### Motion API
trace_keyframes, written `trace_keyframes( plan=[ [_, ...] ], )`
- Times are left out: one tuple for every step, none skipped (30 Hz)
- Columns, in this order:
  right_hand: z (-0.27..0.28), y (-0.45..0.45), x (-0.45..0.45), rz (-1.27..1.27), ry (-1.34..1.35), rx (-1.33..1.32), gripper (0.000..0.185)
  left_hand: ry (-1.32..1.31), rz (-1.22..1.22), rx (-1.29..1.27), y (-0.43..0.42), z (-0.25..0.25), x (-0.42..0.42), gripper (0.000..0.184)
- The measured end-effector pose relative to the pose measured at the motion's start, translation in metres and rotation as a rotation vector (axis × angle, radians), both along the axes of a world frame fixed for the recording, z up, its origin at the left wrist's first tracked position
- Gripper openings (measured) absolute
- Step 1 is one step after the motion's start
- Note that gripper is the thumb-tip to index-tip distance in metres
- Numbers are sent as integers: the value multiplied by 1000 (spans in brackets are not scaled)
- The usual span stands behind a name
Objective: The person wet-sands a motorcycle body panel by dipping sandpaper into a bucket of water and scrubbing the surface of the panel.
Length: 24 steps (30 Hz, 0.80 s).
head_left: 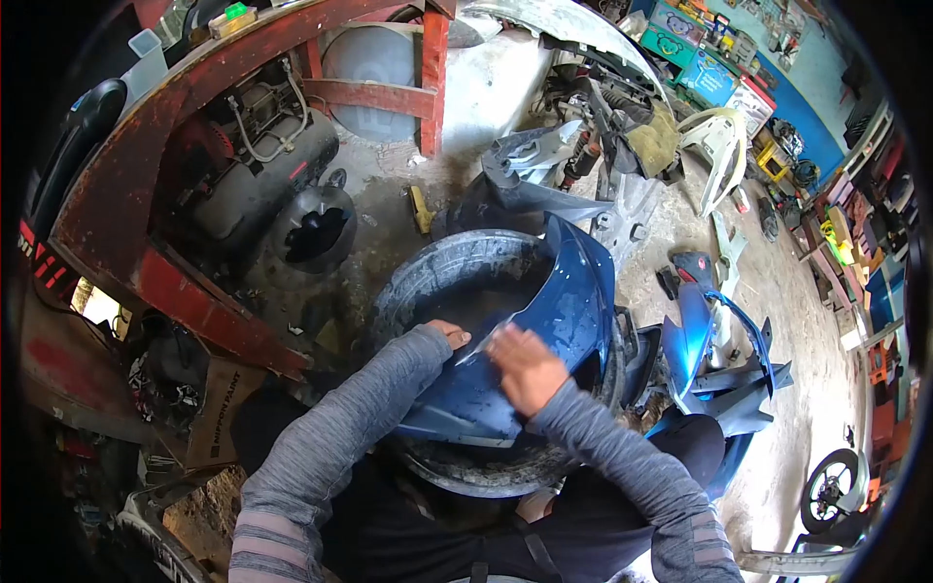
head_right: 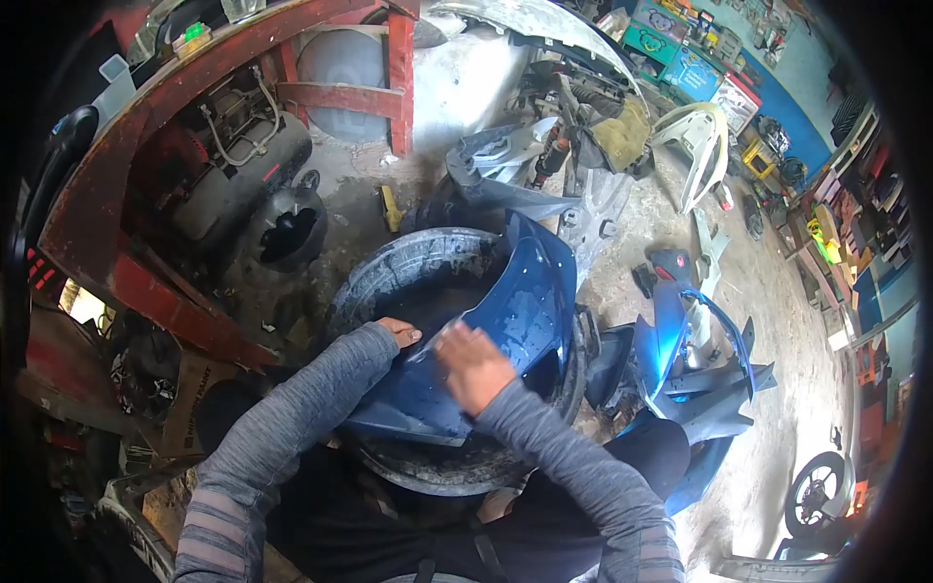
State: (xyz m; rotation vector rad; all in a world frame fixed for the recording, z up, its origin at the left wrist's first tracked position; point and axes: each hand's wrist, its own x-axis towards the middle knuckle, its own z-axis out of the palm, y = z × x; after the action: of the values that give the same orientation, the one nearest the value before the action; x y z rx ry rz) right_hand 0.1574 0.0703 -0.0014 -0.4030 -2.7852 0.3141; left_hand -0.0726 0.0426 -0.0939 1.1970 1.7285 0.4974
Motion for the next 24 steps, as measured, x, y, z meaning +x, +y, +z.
trace_keyframes(
  plan=[
    [-4, 16, -3, -111, 9, 50, 47, -5, 12, 18, 0, 0, 1, 37],
    [-5, 28, -7, -222, 17, 107, 47, -11, 23, 42, 1, 3, 5, 34],
    [-7, 30, -9, -254, 62, 79, 46, -30, 79, 23, 3, 7, 10, 31],
    [-4, 21, -10, -253, 62, 83, 46, -30, 80, 27, 5, 3, 8, 31],
    [-1, 4, -10, -131, 30, 56, 44, -25, 52, 35, 9, -3, 6, 31],
    [-1, -10, -8, -11, -2, 26, 43, -18, 22, 39, 12, -10, 2, 31],
    [-4, -15, -5, -13, 32, -29, 44, -15, 20, 41, 10, -2, 3, 31],
    [-3, -5, -5, -12, 33, -27, 44, 2, 52, 48, 8, 8, 6, 30],
    [-1, 14, -5, -103, 38, 67, 46, 17, 87, 55, 5, 18, 10, 29],
    [0, 29, -6, -193, 43, 160, 48, 14, 90, 56, 8, 18, 10, 29],
    [0, 37, -8, -216, 36, 155, 48, 58, 102, 32, 11, 19, 11, 29],
    [-3, 31, -6, -214, 30, 160, 48, 102, 113, 13, 15, 20, 12, 30],
    [-1, 15, -7, -93, 6, 135, 47, 68, 54, 52, 16, 17, 10, 32],
    [1, -2, -7, 25, -14, 109, 46, 67, 51, 59, 18, 10, 9, 32],
    [4, -14, -6, 34, 27, -5, 46, 44, 53, 76, 20, 3, 7, 32],
    [3, -5, -4, 31, 30, -4, 46, 22, 53, 87, 21, -1, 7, 33],
    [-1, 12, -2, -70, 59, 86, 46, 72, 59, 88, 17, 15, 11, 32],
    [-4, 28, -2, -170, 87, 175, 47, 73, 56, 84, 18, 18, 11, 32],
    [1, 39, -6, -216, 102, 157, 47, 92, 88, 49, 21, 15, 12, 31],
    [0, 31, -7, -217, 98, 158, 47, 110, 122, 18, 23, 13, 14, 31],
    [-3, 17, -13, -127, 43, 139, 47, 102, 104, 87, 21, 12, 12, 31],
    [-3, 3, -16, -37, -11, 118, 46, 104, 105, 91, 20, 10, 12, 31],
    [-5, -11, -11, 31, 51, 47, 47, 75, 127, 65, 18, 9, 12, 31],
    [-4, -4, -11, 27, 58, 47, 47, 49, 145, 38, 18, 9, 10, 30]
  ],
)
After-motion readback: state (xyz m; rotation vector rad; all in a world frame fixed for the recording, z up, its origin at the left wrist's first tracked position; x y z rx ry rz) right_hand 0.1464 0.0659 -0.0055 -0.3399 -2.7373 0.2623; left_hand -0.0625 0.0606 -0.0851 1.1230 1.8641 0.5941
